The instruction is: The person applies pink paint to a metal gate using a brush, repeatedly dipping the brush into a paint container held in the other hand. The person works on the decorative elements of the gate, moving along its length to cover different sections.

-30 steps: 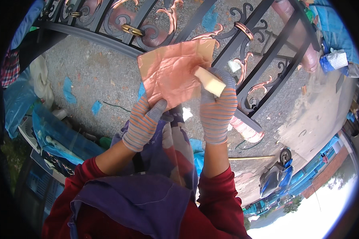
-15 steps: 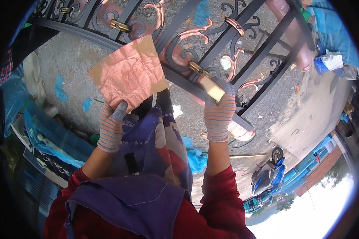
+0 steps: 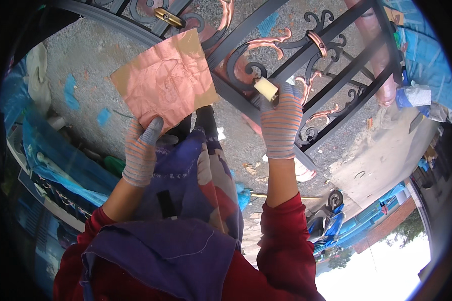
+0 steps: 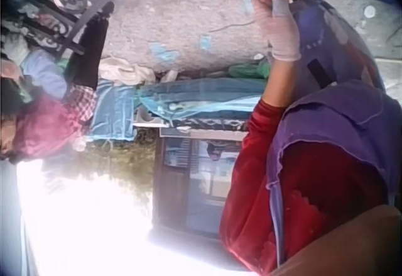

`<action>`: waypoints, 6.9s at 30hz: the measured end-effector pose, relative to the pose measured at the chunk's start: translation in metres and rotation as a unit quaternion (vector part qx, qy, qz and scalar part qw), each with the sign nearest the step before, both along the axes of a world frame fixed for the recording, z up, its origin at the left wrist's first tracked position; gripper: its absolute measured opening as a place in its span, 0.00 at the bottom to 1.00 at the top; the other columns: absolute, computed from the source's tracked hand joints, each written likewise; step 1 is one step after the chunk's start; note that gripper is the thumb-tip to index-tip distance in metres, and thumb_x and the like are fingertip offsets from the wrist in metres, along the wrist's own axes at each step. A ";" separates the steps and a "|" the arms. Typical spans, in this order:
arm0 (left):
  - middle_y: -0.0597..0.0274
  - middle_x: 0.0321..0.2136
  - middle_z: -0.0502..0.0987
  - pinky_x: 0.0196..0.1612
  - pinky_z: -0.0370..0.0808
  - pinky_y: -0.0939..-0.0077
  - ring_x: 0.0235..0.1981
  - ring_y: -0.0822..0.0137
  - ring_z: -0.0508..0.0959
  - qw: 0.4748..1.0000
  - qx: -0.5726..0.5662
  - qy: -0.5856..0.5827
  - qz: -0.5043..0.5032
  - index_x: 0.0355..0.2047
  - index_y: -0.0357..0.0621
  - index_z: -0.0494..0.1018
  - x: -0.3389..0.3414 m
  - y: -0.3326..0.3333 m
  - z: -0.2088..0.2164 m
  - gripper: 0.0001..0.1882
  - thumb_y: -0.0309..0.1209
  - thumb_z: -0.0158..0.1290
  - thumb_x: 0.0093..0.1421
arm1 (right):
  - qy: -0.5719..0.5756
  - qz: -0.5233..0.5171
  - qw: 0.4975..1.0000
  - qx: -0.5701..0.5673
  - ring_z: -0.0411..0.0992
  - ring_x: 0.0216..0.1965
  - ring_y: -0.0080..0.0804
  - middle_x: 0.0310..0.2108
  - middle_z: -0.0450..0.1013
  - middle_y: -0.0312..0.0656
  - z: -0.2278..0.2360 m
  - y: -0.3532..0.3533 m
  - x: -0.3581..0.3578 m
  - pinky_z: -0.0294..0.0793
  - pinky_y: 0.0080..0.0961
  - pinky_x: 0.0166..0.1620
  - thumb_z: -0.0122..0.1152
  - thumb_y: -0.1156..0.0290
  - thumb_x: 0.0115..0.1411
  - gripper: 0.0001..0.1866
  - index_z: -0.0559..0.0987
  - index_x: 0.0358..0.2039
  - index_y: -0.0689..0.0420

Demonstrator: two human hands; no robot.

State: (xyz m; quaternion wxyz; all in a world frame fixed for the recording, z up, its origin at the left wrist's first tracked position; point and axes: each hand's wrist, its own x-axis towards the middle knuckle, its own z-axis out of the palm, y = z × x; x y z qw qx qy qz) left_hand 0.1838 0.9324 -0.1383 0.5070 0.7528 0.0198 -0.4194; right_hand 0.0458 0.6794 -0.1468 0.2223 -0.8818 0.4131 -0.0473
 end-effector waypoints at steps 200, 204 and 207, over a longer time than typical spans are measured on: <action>0.56 0.30 0.74 0.26 0.72 0.75 0.26 0.61 0.74 0.920 -0.070 -0.092 -0.375 0.38 0.37 0.75 0.156 -0.027 0.005 0.09 0.24 0.55 0.56 | -0.296 -0.344 0.881 0.136 0.75 0.41 0.30 0.41 0.76 0.42 0.041 0.105 0.101 0.73 0.24 0.47 0.64 0.76 0.54 0.18 0.75 0.46 0.59; 0.53 0.30 0.71 0.29 0.70 0.65 0.30 0.54 0.73 0.805 -0.084 -0.348 -0.473 0.37 0.42 0.78 0.192 -0.023 0.020 0.11 0.23 0.58 0.50 | -0.282 -0.299 0.904 0.114 0.75 0.42 0.27 0.41 0.77 0.41 0.045 0.116 0.163 0.74 0.24 0.47 0.66 0.76 0.55 0.17 0.75 0.46 0.61; 0.53 0.30 0.71 0.29 0.70 0.64 0.30 0.54 0.73 0.831 -0.094 -0.317 -0.448 0.35 0.41 0.78 0.210 -0.022 0.026 0.11 0.23 0.57 0.50 | -0.307 -0.298 0.898 0.099 0.75 0.42 0.28 0.41 0.77 0.41 0.042 0.117 0.194 0.73 0.24 0.47 0.65 0.76 0.54 0.16 0.76 0.45 0.60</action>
